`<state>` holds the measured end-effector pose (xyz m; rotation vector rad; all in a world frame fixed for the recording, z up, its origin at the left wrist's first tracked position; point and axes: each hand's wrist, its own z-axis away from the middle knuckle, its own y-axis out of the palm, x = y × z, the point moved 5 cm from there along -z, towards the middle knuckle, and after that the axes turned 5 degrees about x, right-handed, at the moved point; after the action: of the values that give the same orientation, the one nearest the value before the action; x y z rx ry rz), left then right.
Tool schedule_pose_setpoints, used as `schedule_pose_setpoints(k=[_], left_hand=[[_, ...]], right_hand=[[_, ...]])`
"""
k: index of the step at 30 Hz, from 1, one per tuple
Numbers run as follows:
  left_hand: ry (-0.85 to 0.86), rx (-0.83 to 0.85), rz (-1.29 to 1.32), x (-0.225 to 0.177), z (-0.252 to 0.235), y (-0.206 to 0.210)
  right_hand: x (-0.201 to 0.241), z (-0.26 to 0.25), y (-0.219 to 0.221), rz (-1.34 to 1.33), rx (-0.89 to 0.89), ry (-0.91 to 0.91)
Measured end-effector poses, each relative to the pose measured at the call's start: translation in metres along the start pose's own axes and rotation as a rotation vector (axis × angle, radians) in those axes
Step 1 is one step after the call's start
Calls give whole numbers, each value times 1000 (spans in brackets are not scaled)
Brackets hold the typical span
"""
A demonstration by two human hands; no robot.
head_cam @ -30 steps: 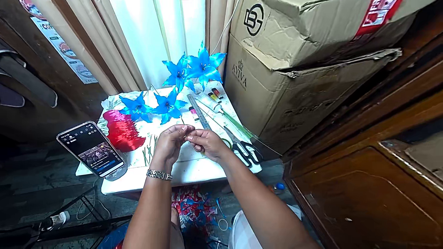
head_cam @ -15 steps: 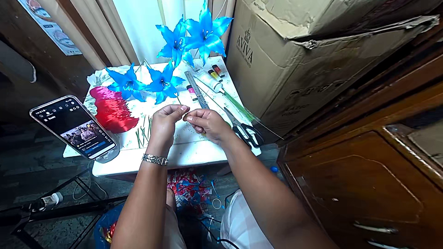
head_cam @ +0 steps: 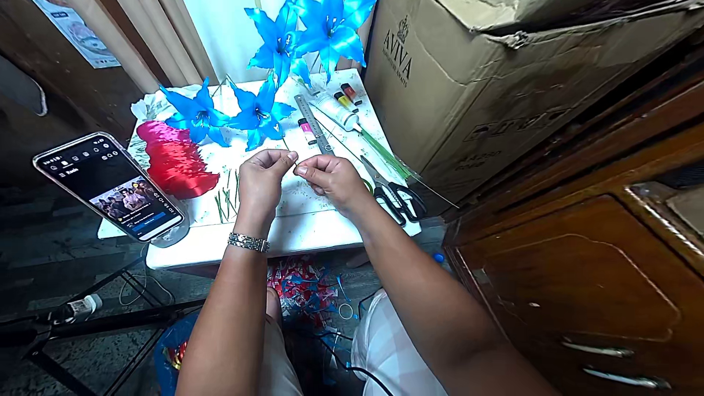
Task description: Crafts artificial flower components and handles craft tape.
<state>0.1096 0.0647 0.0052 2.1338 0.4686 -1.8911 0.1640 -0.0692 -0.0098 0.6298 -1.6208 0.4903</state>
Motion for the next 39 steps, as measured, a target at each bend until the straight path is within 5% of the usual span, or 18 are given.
schedule_pose_setpoints(k=[7, 17, 26, 34, 39], left_hand=[[-65, 142, 156, 3, -1, 4], [-41, 8, -45, 2, -3, 1], [-52, 178, 214, 4, -3, 6], [-93, 49, 54, 8, 0, 12], [-28, 35, -23, 9, -4, 7]], right_hand=[[-7, 2, 1, -222, 150, 189], [-2, 1, -5, 169, -63, -110], [-10, 1, 1, -328, 96, 198], [-5, -1, -6, 40, -114, -37], [-11, -1, -5, -39, -73, 32]])
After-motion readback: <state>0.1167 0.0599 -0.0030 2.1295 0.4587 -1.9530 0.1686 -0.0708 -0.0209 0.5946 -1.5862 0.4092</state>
